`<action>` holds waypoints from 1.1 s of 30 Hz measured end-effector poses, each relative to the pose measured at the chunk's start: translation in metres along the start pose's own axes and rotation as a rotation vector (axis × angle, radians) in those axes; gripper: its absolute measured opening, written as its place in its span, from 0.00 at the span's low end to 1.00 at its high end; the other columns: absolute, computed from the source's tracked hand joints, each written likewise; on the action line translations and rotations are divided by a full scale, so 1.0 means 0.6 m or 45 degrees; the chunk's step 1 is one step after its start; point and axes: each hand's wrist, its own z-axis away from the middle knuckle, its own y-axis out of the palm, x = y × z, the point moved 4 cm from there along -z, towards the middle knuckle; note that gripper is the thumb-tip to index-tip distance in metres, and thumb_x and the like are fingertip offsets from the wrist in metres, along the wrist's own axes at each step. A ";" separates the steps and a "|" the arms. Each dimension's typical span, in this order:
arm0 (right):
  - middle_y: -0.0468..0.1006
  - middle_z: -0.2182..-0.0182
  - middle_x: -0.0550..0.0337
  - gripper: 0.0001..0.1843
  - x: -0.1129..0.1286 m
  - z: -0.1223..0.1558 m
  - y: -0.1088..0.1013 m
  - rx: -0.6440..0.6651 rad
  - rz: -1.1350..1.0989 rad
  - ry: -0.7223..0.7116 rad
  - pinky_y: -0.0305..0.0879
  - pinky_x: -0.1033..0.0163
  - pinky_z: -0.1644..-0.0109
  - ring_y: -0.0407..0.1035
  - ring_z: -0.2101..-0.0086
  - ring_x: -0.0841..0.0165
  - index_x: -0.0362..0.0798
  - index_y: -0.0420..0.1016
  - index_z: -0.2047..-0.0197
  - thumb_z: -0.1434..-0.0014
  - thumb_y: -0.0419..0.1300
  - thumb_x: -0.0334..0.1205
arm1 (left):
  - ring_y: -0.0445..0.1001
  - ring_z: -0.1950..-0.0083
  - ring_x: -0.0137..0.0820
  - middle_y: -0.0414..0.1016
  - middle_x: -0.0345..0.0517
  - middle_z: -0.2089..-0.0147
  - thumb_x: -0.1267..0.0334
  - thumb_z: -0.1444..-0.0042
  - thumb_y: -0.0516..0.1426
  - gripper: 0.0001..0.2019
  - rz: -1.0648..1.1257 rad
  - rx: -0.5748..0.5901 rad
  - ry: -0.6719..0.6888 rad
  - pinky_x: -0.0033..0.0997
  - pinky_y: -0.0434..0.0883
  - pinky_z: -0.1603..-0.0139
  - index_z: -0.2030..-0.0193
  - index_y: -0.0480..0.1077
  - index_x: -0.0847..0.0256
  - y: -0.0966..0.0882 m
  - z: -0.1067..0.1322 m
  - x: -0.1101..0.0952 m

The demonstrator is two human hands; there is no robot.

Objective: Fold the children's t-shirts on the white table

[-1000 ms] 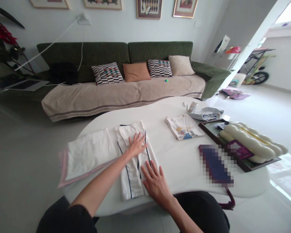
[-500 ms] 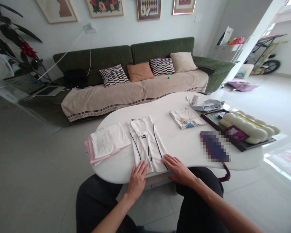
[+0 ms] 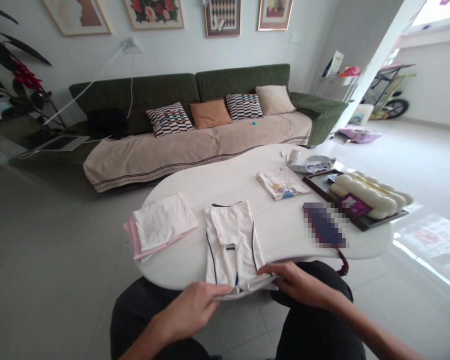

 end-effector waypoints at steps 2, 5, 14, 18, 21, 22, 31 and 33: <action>0.74 0.60 0.59 0.20 -0.009 -0.051 -0.052 -0.074 -0.090 0.084 0.62 0.63 0.56 0.68 0.61 0.66 0.51 0.69 0.51 0.46 0.49 0.34 | 0.70 0.52 0.31 0.72 0.37 0.51 0.66 0.47 0.50 0.18 0.115 -0.027 0.000 0.27 0.64 0.50 0.50 0.69 0.51 -0.078 -0.039 0.002; 0.75 0.68 0.60 0.17 -0.056 -0.158 -0.103 -0.200 -0.101 0.187 0.62 0.67 0.64 0.67 0.68 0.68 0.45 0.71 0.56 0.48 0.51 0.35 | 0.68 0.48 0.35 0.72 0.43 0.50 0.64 0.52 0.56 0.18 0.291 -0.193 -0.026 0.29 0.62 0.47 0.53 0.71 0.58 -0.172 -0.146 0.053; 0.72 0.74 0.58 0.15 -0.193 -0.325 -0.058 -0.455 0.104 0.436 0.59 0.68 0.67 0.65 0.73 0.71 0.43 0.72 0.60 0.51 0.52 0.31 | 0.71 0.56 0.35 0.75 0.48 0.60 0.74 0.60 0.55 0.17 0.271 -0.401 -0.289 0.29 0.67 0.58 0.59 0.72 0.65 -0.152 -0.325 0.268; 0.71 0.74 0.61 0.14 -0.200 -0.327 -0.067 -0.513 0.131 0.422 0.59 0.69 0.67 0.65 0.72 0.72 0.46 0.71 0.58 0.47 0.50 0.34 | 0.71 0.57 0.32 0.74 0.46 0.58 0.71 0.55 0.55 0.17 0.256 -0.432 -0.083 0.27 0.66 0.58 0.56 0.71 0.62 -0.174 -0.310 0.266; 0.72 0.74 0.60 0.15 -0.202 -0.334 -0.079 -0.552 0.180 0.452 0.60 0.67 0.66 0.66 0.72 0.71 0.45 0.70 0.57 0.45 0.48 0.35 | 0.71 0.61 0.30 0.73 0.46 0.58 0.70 0.53 0.55 0.17 0.196 -0.538 -0.122 0.27 0.67 0.59 0.54 0.69 0.62 -0.194 -0.321 0.267; 0.72 0.72 0.58 0.15 -0.201 -0.336 -0.080 -0.564 0.205 0.468 0.61 0.66 0.65 0.66 0.71 0.69 0.44 0.70 0.56 0.45 0.48 0.34 | 0.71 0.61 0.29 0.72 0.47 0.57 0.71 0.53 0.55 0.17 0.156 -0.588 -0.160 0.28 0.67 0.58 0.53 0.69 0.62 -0.195 -0.327 0.269; 0.49 0.38 0.52 0.25 -0.127 -0.315 0.034 -0.530 0.601 0.220 0.46 0.51 0.42 0.39 0.39 0.60 0.47 0.55 0.40 0.41 0.44 0.34 | 0.39 0.34 0.41 0.47 0.50 0.35 0.61 0.42 0.46 0.25 -0.526 -0.707 0.004 0.46 0.49 0.38 0.37 0.50 0.59 -0.055 -0.312 0.194; 0.48 0.37 0.58 0.26 -0.126 -0.309 0.067 -0.420 0.634 0.249 0.43 0.49 0.41 0.37 0.39 0.60 0.51 0.51 0.38 0.40 0.43 0.36 | 0.37 0.33 0.44 0.43 0.48 0.33 0.58 0.42 0.46 0.27 -0.604 -0.640 -0.030 0.51 0.47 0.39 0.36 0.47 0.55 -0.024 -0.304 0.192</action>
